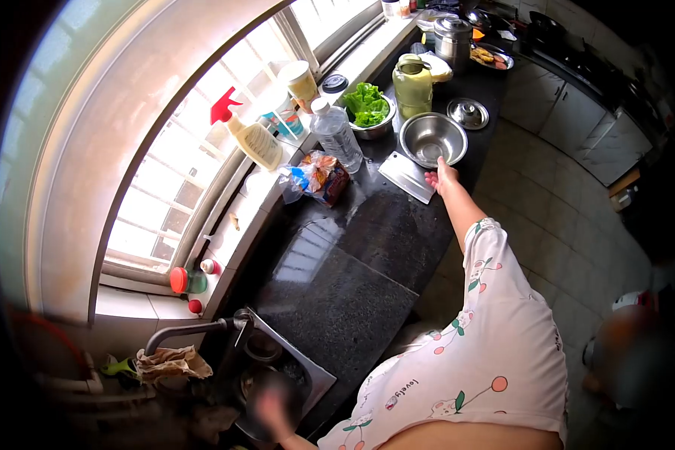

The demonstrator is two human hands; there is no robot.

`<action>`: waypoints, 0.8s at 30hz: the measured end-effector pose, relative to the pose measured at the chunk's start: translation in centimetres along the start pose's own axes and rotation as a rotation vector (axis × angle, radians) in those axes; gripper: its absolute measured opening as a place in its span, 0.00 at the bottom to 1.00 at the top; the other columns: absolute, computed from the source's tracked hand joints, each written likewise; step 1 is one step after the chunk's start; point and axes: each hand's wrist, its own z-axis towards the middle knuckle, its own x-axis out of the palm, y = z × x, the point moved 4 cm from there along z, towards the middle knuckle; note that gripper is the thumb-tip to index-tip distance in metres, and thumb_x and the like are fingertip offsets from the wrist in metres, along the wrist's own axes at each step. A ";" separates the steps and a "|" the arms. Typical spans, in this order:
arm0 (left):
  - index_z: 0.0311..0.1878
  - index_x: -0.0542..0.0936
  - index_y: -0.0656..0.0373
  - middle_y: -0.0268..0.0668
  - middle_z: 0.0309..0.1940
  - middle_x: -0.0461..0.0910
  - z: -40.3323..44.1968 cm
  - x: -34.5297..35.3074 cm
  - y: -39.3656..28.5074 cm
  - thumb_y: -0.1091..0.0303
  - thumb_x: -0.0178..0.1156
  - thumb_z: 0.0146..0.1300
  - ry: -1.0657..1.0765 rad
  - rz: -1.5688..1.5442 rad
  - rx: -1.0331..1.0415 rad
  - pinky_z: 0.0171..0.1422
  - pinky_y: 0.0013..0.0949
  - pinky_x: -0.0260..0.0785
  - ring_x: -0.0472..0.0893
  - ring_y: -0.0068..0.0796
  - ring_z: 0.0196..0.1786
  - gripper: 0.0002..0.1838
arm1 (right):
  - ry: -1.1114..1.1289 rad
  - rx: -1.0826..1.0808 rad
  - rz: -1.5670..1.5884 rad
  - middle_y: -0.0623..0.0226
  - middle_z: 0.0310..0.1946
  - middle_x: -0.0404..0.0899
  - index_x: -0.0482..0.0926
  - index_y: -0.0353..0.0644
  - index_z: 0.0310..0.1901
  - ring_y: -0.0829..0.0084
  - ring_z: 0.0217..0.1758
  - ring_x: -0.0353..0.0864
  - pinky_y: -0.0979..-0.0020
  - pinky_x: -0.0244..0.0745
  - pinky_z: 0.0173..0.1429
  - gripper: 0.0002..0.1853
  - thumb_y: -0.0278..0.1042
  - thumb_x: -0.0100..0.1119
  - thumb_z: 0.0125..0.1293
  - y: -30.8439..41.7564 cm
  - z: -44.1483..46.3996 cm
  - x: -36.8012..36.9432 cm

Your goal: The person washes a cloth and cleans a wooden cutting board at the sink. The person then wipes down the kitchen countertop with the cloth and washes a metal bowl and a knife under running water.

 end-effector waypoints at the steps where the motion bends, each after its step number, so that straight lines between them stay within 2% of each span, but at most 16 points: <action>1: 0.54 0.67 0.54 0.33 0.44 0.75 -0.2 0.3 -0.8 0.61 0.51 0.63 0.002 -0.009 0.015 0.38 0.26 0.64 0.77 0.21 0.36 0.18 | 0.110 -0.003 0.054 0.53 0.30 0.76 0.66 0.31 0.46 0.63 0.28 0.79 0.67 0.77 0.27 0.22 0.44 0.50 0.63 -0.5 1.9 0.2; 5: 0.54 0.67 0.57 0.34 0.45 0.74 -0.8 1.4 -3.7 0.62 0.51 0.63 -0.006 -0.018 0.054 0.37 0.23 0.64 0.77 0.21 0.37 0.18 | 0.044 -0.159 0.032 0.54 0.31 0.76 0.68 0.29 0.42 0.64 0.27 0.79 0.68 0.79 0.28 0.16 0.36 0.46 0.65 -0.7 0.8 -0.1; 8: 0.53 0.69 0.58 0.34 0.43 0.76 -3.8 3.8 -14.2 0.64 0.51 0.64 -0.028 -0.289 -0.221 0.35 0.19 0.65 0.78 0.21 0.37 0.16 | 0.127 -0.315 -0.167 0.56 0.29 0.76 0.70 0.27 0.40 0.65 0.25 0.79 0.69 0.80 0.26 0.12 0.30 0.45 0.64 -0.9 -5.1 -0.6; 10: 0.53 0.69 0.58 0.34 0.43 0.76 -3.5 4.5 -12.2 0.65 0.51 0.64 0.019 -0.420 -0.153 0.38 0.20 0.67 0.79 0.22 0.38 0.16 | 0.289 -0.425 -0.315 0.58 0.29 0.76 0.70 0.29 0.41 0.69 0.25 0.79 0.72 0.79 0.23 0.11 0.29 0.43 0.63 -2.7 -9.6 -0.6; 13: 0.54 0.68 0.59 0.37 0.45 0.75 -4.3 6.4 -17.0 0.63 0.52 0.63 0.117 -0.452 -0.233 0.42 0.24 0.70 0.79 0.26 0.41 0.18 | 0.552 -0.437 -0.486 0.61 0.27 0.77 0.71 0.31 0.41 0.72 0.21 0.77 0.73 0.77 0.20 0.11 0.28 0.47 0.59 -8.2 -17.0 0.0; 15: 0.57 0.65 0.59 0.40 0.48 0.73 -4.6 7.9 -19.3 0.60 0.53 0.63 0.234 -0.538 -0.269 0.44 0.28 0.71 0.79 0.30 0.43 0.22 | 0.743 -0.263 -0.550 0.61 0.24 0.76 0.71 0.31 0.37 0.73 0.20 0.77 0.73 0.75 0.18 0.09 0.28 0.49 0.59 -12.8 -22.0 0.7; 20: 0.65 0.50 0.57 0.44 0.57 0.65 -6.7 9.1 -19.0 0.52 0.55 0.59 0.387 -0.896 -0.446 0.49 0.47 0.70 0.75 0.41 0.50 0.37 | 1.277 0.075 -0.930 0.60 0.21 0.76 0.71 0.31 0.35 0.73 0.18 0.77 0.74 0.75 0.20 0.15 0.38 0.48 0.62 -24.5 -35.2 3.5; 21: 0.63 0.54 0.57 0.45 0.55 0.67 -6.8 8.4 -18.6 0.51 0.56 0.58 0.400 -0.908 -0.500 0.48 0.50 0.70 0.74 0.42 0.51 0.36 | 1.350 0.139 -0.994 0.61 0.21 0.76 0.71 0.32 0.36 0.74 0.18 0.77 0.75 0.74 0.21 0.16 0.40 0.48 0.63 -27.4 -37.7 3.8; 23: 0.59 0.61 0.59 0.45 0.51 0.71 -7.6 7.3 -14.9 0.59 0.54 0.59 0.242 -1.094 -0.595 0.48 0.51 0.71 0.74 0.44 0.51 0.27 | 1.485 0.090 -1.137 0.61 0.23 0.77 0.72 0.33 0.37 0.75 0.18 0.77 0.75 0.73 0.23 0.20 0.47 0.46 0.64 -30.8 -42.1 4.7; 24: 0.57 0.63 0.59 0.45 0.50 0.72 -7.7 5.9 -12.4 0.62 0.53 0.59 0.141 -1.210 -0.625 0.48 0.52 0.71 0.74 0.44 0.50 0.24 | 1.533 0.007 -1.335 0.58 0.23 0.77 0.71 0.32 0.39 0.69 0.22 0.79 0.69 0.74 0.30 0.24 0.52 0.45 0.63 -32.0 -43.8 6.2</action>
